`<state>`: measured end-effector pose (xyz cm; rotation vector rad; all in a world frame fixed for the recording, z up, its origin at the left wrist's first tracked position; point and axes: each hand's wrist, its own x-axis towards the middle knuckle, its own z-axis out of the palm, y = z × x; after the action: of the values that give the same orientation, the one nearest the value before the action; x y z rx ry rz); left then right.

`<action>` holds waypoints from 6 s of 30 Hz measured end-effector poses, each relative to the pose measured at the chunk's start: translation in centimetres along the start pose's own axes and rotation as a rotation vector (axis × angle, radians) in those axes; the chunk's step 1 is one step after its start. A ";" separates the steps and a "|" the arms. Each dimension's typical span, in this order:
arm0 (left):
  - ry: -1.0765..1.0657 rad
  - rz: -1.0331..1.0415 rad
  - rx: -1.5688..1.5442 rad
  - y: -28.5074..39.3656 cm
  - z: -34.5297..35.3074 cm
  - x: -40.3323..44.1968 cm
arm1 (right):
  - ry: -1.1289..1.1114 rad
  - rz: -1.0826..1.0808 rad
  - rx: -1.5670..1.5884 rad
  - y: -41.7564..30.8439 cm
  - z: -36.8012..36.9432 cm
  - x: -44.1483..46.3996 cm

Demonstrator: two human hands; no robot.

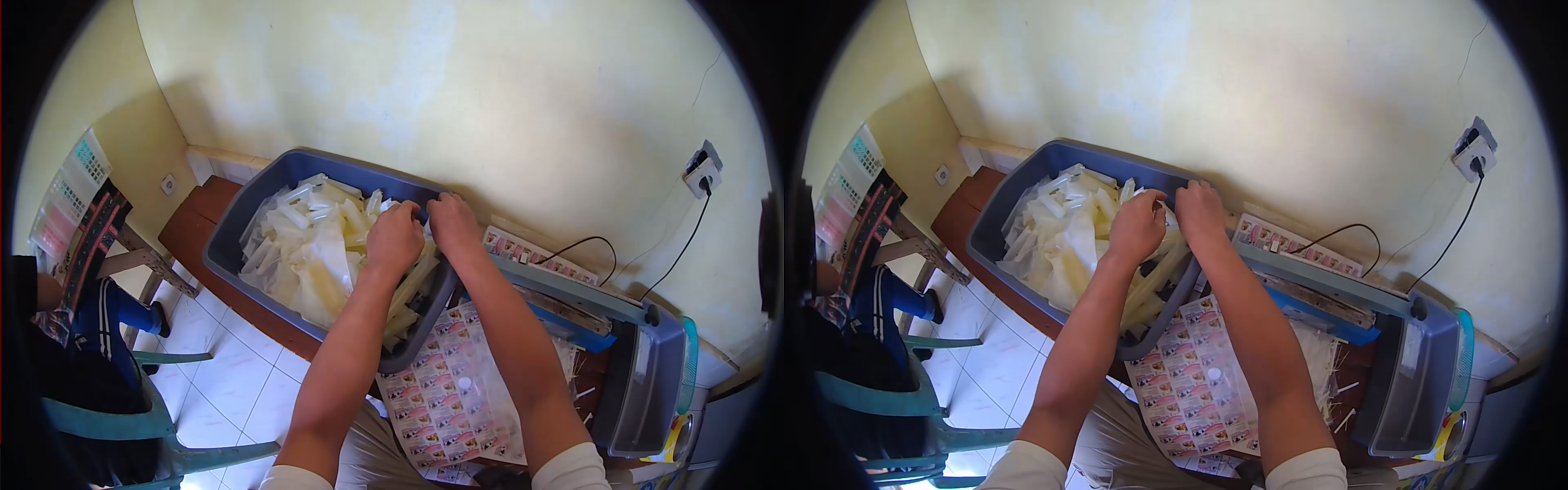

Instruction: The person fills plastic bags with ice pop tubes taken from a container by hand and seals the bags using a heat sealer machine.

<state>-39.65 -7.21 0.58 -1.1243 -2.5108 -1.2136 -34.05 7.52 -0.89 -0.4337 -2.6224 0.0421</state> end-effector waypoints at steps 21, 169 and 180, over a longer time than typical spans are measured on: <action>-0.077 0.158 -0.370 6.9 -4.5 -4.0 | 0.379 0.272 1.180 -1.8 -8.7 -7.8; -0.421 0.611 -0.002 12.7 9.6 -25.2 | 0.121 0.337 0.417 10.3 -15.5 -42.3; -0.458 0.640 -0.002 12.2 9.2 -25.4 | 0.099 0.462 0.453 11.3 -14.5 -42.9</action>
<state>-11.61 -10.13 -8.50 -2.1789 -2.0954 -0.8432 11.83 4.27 -8.66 -0.8340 -2.2664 0.7257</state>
